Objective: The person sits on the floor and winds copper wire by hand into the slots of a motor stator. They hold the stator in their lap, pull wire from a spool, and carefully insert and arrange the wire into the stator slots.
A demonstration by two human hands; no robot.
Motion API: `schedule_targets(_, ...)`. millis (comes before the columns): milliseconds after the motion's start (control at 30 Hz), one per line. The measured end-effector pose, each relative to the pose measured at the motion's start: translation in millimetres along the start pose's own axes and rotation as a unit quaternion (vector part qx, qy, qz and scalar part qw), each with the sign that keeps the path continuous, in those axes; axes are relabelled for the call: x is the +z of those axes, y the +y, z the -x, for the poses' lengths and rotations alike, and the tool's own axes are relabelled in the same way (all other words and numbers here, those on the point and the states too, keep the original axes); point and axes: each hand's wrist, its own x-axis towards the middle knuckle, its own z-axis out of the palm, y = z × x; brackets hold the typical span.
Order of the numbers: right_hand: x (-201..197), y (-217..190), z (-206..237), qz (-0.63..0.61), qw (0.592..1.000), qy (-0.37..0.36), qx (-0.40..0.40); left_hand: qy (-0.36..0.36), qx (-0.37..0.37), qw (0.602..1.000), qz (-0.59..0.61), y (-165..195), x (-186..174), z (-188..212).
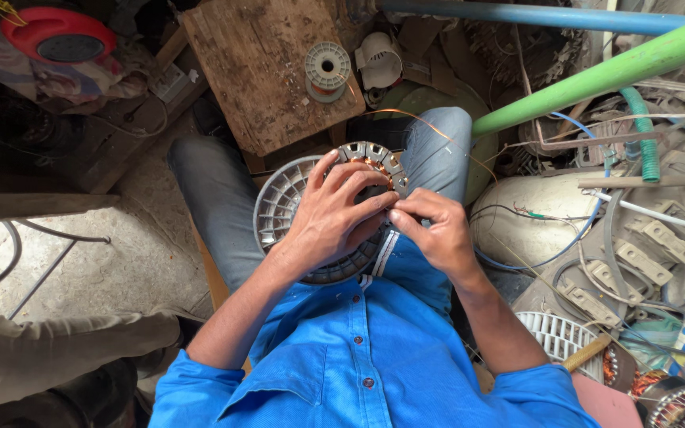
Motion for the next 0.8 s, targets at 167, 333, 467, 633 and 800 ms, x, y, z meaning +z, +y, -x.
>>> schedule_targets(167, -4, 13, 17, -0.007, 0.999, 0.036, 0.007, -0.013, 0.009, 1.0, -0.011, -2, 3, 1)
schedule_targets(333, 8, 37, 33, -0.099, 0.986, 0.087, 0.105, -0.014, 0.014, 1.0, -0.02, -2, 4, 4)
schedule_targets(467, 12, 52, 40, -0.08, 0.988, 0.075, 0.113, -0.003, 0.02, 1.0, -0.019, -2, 4, 4)
schedule_targets(633, 7, 65, 32, -0.045, 0.998, 0.021, 0.044, 0.0, 0.024, 1.0, -0.005, -2, 3, 3)
schedule_targets(800, 0, 71, 28, -0.101, 0.994, -0.022, 0.041, 0.0, 0.032, 0.999, -0.006, -2, 2, 3)
